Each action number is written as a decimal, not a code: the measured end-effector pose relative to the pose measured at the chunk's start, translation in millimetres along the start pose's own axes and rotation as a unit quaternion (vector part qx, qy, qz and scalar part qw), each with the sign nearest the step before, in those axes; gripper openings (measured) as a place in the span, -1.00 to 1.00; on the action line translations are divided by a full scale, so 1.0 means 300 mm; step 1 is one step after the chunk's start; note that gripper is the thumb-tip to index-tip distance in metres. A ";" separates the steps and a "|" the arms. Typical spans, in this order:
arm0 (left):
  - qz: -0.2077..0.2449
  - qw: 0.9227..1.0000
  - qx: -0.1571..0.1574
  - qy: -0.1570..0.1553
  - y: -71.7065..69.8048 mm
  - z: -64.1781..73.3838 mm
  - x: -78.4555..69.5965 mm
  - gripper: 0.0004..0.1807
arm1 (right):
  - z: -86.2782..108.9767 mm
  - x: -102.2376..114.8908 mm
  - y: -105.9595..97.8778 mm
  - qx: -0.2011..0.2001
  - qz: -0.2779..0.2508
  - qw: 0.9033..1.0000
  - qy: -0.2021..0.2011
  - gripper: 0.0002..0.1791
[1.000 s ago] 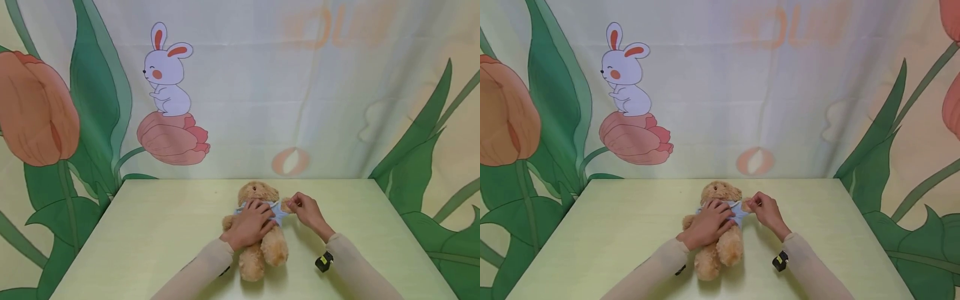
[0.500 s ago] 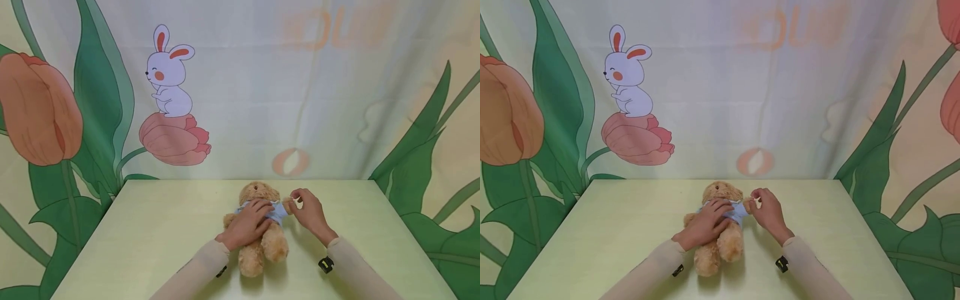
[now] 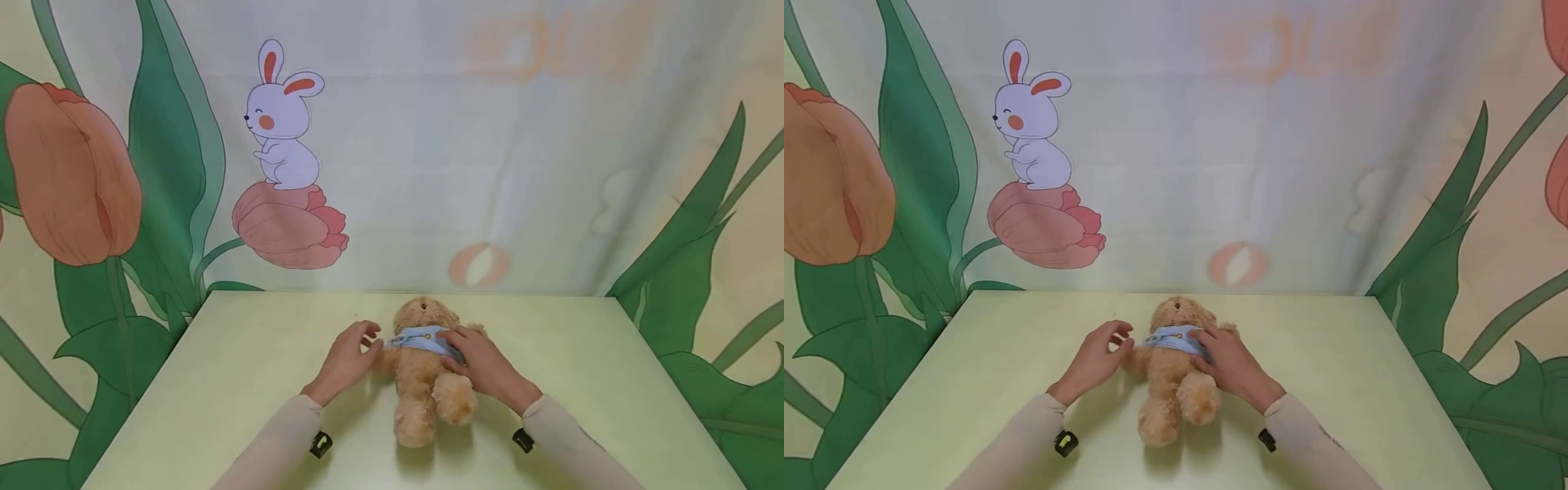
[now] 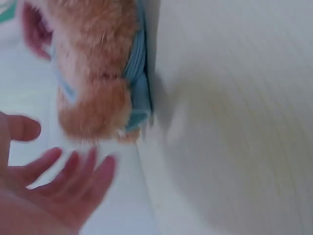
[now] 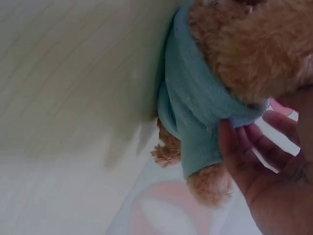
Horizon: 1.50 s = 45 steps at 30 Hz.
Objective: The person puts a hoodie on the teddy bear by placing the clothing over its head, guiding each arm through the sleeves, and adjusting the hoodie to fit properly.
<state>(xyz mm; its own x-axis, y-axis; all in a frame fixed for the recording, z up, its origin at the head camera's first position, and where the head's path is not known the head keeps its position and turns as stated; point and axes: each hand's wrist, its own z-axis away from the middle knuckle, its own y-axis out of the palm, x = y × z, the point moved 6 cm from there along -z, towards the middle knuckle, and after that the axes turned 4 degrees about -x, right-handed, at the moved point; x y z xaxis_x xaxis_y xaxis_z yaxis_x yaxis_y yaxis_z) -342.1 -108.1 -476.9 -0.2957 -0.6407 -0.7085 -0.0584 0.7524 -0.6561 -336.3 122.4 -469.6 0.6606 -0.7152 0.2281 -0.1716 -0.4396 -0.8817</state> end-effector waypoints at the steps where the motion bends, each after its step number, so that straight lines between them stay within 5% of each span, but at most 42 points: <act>1: 0.030 0.999 0.023 -0.032 0.000 0.011 0.027 -0.68 | 0.004 0.003 0.008 0.001 -0.003 1.000 0.001 -0.59; 5: 0.159 0.974 0.118 -0.114 0.021 0.051 0.084 -0.58 | 0.019 0.018 0.027 -0.009 -0.009 1.000 0.000 -0.63; 9: 0.233 0.955 0.150 -0.107 0.033 0.052 0.082 -0.60 | 0.017 0.021 0.024 -0.028 -0.013 1.000 0.007 -0.68; 14: 0.226 0.964 0.120 -0.079 0.034 0.029 0.081 -0.66 | -0.004 0.016 0.020 -0.042 -0.041 0.998 0.008 -0.72; 19: 0.166 0.983 0.076 -0.023 0.048 0.013 0.058 -0.75 | -0.013 0.012 0.023 -0.047 -0.052 0.998 -0.002 -0.73; 24: 0.147 0.985 0.092 0.021 0.070 0.004 0.035 -0.74 | -0.012 0.009 0.026 -0.038 -0.041 0.998 -0.001 -0.69; 27: 0.163 0.979 0.120 0.024 0.091 -0.002 0.033 -0.73 | -0.010 0.007 0.034 -0.037 -0.032 0.999 0.005 -0.65; 33: 0.130 0.982 0.137 0.009 0.113 -0.018 0.043 -0.60 | -0.007 0.013 0.041 -0.041 -0.019 0.999 0.002 -0.62; 39: 0.115 0.984 0.137 -0.009 0.111 -0.030 0.054 -0.52 | -0.005 0.027 0.040 -0.062 0.040 0.996 -0.053 -0.64; 45: 0.113 0.979 0.168 -0.028 0.119 -0.029 0.059 -0.44 | 0.000 0.030 0.039 -0.061 0.022 0.994 -0.092 -0.57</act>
<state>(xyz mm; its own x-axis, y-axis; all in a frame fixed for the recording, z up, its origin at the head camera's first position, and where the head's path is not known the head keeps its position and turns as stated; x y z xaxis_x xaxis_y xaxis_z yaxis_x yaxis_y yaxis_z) -357.7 -91.3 -510.7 -0.2121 -0.4774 -0.8527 0.3231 0.7892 -0.5223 -332.6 110.8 -477.8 0.7715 -0.6282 0.1011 -0.2823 -0.4804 -0.8304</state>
